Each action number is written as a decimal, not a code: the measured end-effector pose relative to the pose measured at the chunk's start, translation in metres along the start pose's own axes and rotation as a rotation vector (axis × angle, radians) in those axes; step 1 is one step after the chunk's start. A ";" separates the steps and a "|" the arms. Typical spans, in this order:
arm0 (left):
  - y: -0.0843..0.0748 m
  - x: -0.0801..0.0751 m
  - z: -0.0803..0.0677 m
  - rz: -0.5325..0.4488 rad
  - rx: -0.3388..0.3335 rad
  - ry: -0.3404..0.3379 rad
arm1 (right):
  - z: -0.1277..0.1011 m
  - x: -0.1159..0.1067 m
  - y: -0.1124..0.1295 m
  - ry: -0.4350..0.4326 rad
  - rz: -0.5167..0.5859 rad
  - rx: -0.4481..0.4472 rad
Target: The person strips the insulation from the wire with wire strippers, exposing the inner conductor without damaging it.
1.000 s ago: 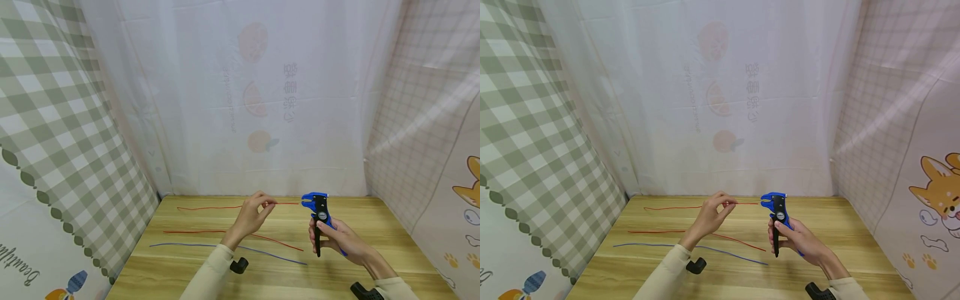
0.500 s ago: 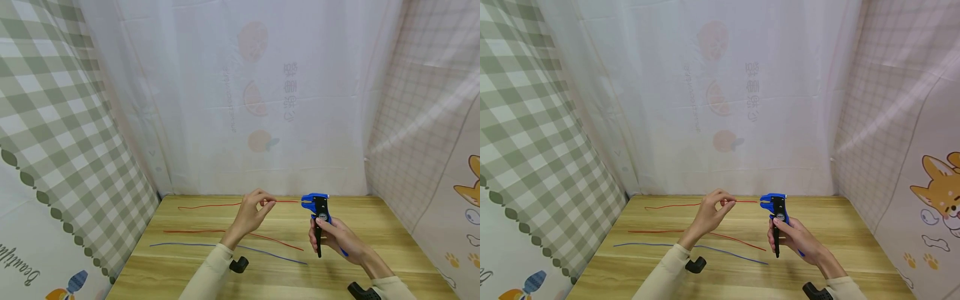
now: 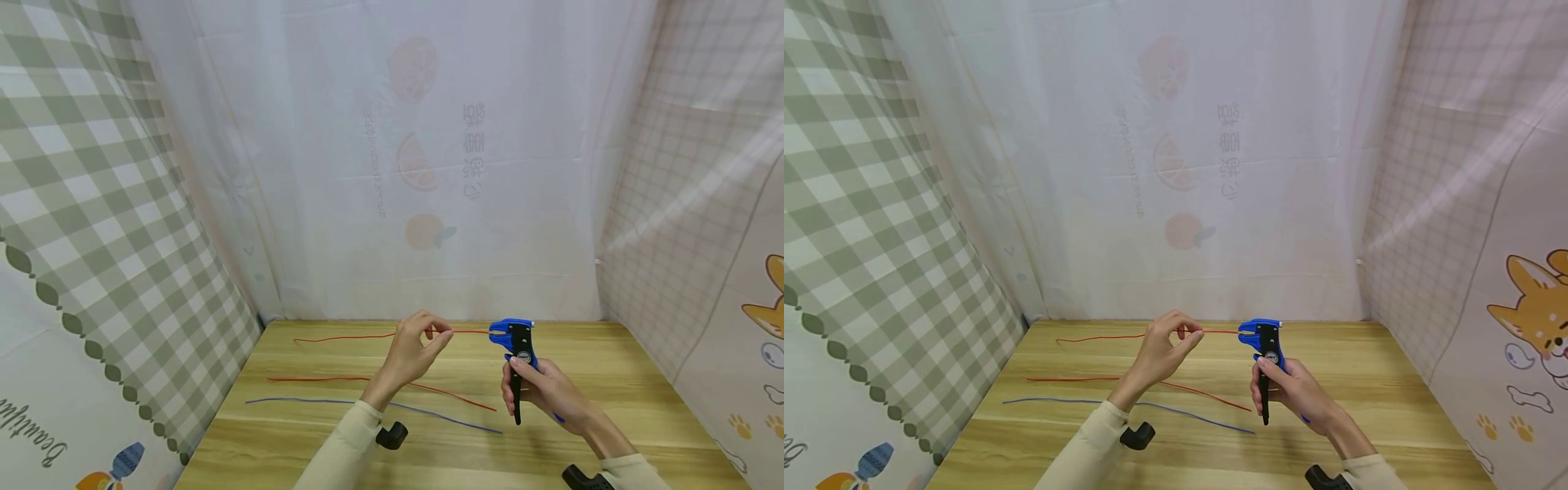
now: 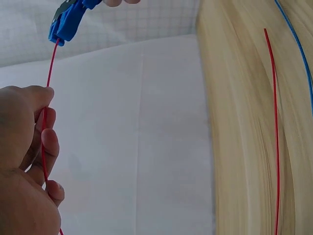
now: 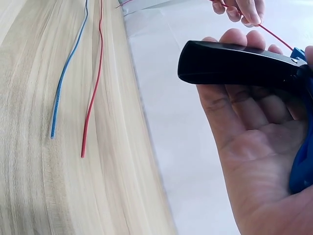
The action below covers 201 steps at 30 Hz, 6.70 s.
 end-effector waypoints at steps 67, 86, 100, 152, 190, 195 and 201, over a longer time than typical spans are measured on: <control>-0.013 0.005 0.004 0.075 0.036 -0.031 | 0.017 0.004 -0.014 -0.249 -0.168 0.063; -0.013 0.003 0.003 0.088 0.054 -0.028 | 0.020 0.006 -0.015 -0.316 -0.202 0.085; -0.014 0.000 0.004 0.066 0.021 -0.012 | 0.021 0.009 -0.014 -0.391 -0.221 0.106; -0.006 0.007 0.000 0.045 0.009 -0.061 | 0.024 0.013 -0.015 -0.490 -0.181 0.029; -0.004 0.011 -0.001 0.022 -0.006 -0.045 | 0.023 0.015 -0.015 -0.525 -0.157 -0.015; -0.003 0.011 -0.001 0.030 -0.003 -0.050 | 0.023 0.014 -0.014 -0.531 -0.146 -0.004; -0.004 0.011 0.000 0.027 -0.001 -0.043 | 0.022 0.014 -0.014 -0.523 -0.153 -0.013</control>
Point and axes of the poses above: each hand's wrist, its own z-axis towards the middle knuckle, its own x-axis out of the palm, y = z × x, the point moved 5 cm from there along z, towards the middle knuckle, and after that the axes turned 11 degrees about x, right-handed, at the moved point
